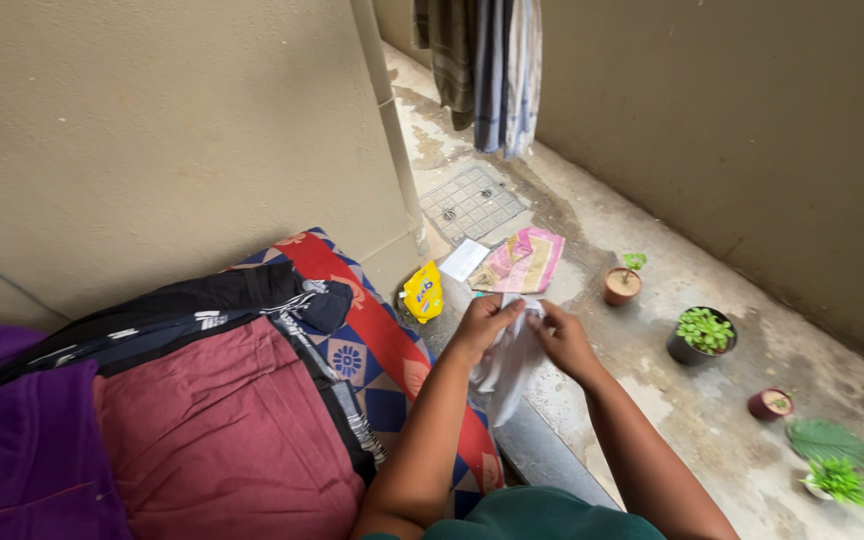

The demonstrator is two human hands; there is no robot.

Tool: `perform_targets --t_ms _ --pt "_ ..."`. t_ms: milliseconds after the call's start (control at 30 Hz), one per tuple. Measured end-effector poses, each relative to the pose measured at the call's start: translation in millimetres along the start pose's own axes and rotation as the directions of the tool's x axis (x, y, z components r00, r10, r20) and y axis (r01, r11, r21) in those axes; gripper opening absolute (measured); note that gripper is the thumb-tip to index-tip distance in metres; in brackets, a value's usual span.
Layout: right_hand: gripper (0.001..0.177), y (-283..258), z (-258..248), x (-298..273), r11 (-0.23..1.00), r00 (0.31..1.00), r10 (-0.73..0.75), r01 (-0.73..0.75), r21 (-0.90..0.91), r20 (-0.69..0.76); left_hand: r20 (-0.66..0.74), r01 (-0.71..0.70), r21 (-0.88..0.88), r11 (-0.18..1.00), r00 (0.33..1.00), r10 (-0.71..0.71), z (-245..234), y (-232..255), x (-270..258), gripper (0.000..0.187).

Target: The person hangs several pieces of clothing on a clothesline. They pick up a black shirt, place it on a hanger, and hang it on the line. They repeat this process with a green shirt and a white shirt, adjusting each item on the hanger before placing it on the line.

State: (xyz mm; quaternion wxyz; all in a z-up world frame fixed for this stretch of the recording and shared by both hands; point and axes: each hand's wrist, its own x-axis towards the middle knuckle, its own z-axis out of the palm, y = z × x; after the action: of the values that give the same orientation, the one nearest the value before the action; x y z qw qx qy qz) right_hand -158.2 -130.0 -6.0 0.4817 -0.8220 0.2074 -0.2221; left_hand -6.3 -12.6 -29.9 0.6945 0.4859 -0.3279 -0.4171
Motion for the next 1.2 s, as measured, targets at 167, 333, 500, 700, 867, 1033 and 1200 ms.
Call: perform_targets --t_ms 167,333,500,700,867,1033,1200 --pt "0.021 23.4 -23.6 19.3 0.962 0.968 0.042 0.027 0.271 -0.246 -0.044 -0.052 0.353 0.934 0.996 0.073 11.3 10.2 -8.6 0.044" --pt "0.015 -0.9 -75.0 20.8 0.937 0.936 0.034 0.093 0.337 -0.351 0.012 0.118 0.952 0.281 0.906 -0.424 30.7 4.1 -17.2 0.058" --pt "0.016 -18.9 -102.1 14.4 0.949 0.896 0.040 0.104 0.297 -0.442 0.104 -0.027 0.941 0.337 0.972 -0.210 27.3 10.5 -20.7 0.056" --pt "0.012 -4.5 -134.7 9.6 0.915 0.852 0.029 0.188 0.358 -0.523 0.213 -0.449 0.848 0.282 0.776 0.594 4.3 63.4 -25.1 0.036" --pt "0.012 -10.9 -123.9 0.6 0.907 0.934 0.043 0.112 0.406 -0.354 -0.339 0.164 0.895 0.415 0.854 0.395 -11.8 35.7 -16.2 0.025" --pt "0.027 -47.0 -46.9 -42.2 0.964 0.999 -0.038 0.038 0.263 -0.002 -0.470 -0.110 -0.184 0.977 0.882 0.011 -31.8 -32.2 22.8 0.028" --pt "0.023 -74.8 -29.9 -40.6 0.840 0.814 -0.541 0.515 0.169 0.212 -0.044 0.046 -0.656 0.753 0.994 -0.099 7.3 15.2 -1.6 0.039"
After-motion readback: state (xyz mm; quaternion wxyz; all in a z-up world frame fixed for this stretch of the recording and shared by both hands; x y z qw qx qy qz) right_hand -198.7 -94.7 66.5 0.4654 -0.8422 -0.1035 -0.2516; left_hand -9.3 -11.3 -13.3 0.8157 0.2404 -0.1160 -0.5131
